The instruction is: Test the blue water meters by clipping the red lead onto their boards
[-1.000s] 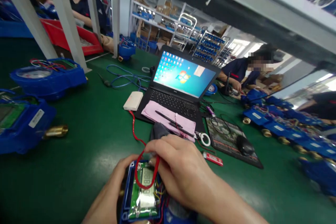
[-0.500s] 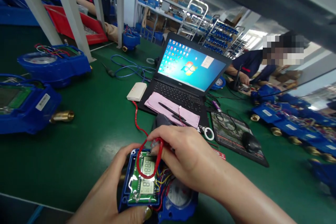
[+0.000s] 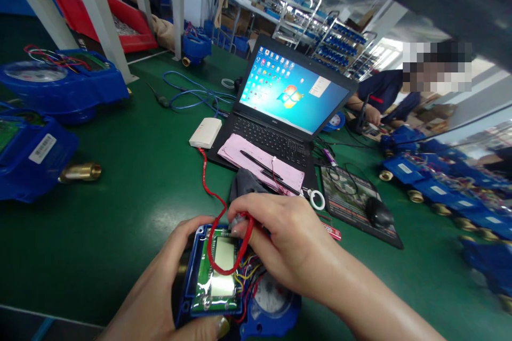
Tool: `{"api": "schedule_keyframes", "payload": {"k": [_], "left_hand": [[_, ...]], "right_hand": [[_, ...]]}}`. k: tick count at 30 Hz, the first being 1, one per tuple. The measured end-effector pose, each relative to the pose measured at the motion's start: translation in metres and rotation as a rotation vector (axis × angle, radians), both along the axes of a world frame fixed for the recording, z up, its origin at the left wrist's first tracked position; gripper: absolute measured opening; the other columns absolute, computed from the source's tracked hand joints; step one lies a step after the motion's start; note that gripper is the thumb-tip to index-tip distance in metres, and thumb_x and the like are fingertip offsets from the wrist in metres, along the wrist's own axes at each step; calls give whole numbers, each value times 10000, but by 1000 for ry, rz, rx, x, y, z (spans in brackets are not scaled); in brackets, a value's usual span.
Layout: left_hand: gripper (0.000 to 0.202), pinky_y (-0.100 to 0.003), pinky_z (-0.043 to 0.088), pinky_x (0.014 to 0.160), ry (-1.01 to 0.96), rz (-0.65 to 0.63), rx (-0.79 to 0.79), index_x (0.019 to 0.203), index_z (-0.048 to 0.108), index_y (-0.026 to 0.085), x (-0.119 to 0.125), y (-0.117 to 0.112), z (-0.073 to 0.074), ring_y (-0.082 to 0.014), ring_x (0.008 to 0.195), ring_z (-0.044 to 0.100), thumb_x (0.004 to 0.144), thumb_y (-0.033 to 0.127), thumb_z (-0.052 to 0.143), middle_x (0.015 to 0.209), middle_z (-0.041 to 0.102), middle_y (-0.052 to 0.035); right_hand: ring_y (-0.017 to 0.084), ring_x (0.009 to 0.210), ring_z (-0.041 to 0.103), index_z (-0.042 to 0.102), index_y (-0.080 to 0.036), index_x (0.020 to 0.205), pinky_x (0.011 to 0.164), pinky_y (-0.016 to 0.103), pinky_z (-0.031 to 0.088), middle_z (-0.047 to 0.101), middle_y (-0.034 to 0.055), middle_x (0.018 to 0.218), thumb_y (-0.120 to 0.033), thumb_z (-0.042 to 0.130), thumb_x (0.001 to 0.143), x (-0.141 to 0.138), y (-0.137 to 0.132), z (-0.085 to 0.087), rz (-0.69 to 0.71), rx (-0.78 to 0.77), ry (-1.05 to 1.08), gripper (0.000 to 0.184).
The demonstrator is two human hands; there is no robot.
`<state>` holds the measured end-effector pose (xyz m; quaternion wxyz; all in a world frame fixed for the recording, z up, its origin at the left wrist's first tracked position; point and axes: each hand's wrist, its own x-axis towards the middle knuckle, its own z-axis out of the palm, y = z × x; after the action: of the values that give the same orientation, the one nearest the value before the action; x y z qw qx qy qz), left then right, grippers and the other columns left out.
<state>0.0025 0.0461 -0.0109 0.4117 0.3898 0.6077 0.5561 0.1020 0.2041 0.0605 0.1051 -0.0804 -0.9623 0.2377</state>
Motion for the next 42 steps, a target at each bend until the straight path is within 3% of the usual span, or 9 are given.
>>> {"api": "schedule_keyframes", "payload": {"k": [10,19,42], "left_hand": [[656,-439,454,930,34,-25,-35,1257,360,212,-2,0,5,-303,1107,512,660,282,623,1217,510,-101],[616,-400,455,898,87,-25,-29,1204,392,261,-4,2,4,-255,1044,526,653,262,668,1144,532,-40],[643,-366,465,906,95,-1,-75,1219,400,265,1,-3,5,-237,1062,513,642,253,684,1180,501,-37]], "right_hand": [[59,591,566,563,-202,918,573,133,418,631,-45,738,-88,464,864,1,0,-10,-27,23,61,160],[51,571,573,565,-211,906,547,142,397,628,-57,718,-121,464,871,3,1,-13,-55,83,138,140],[56,589,575,568,-187,899,561,128,418,642,-39,728,-47,440,839,0,6,-1,83,90,31,199]]}}
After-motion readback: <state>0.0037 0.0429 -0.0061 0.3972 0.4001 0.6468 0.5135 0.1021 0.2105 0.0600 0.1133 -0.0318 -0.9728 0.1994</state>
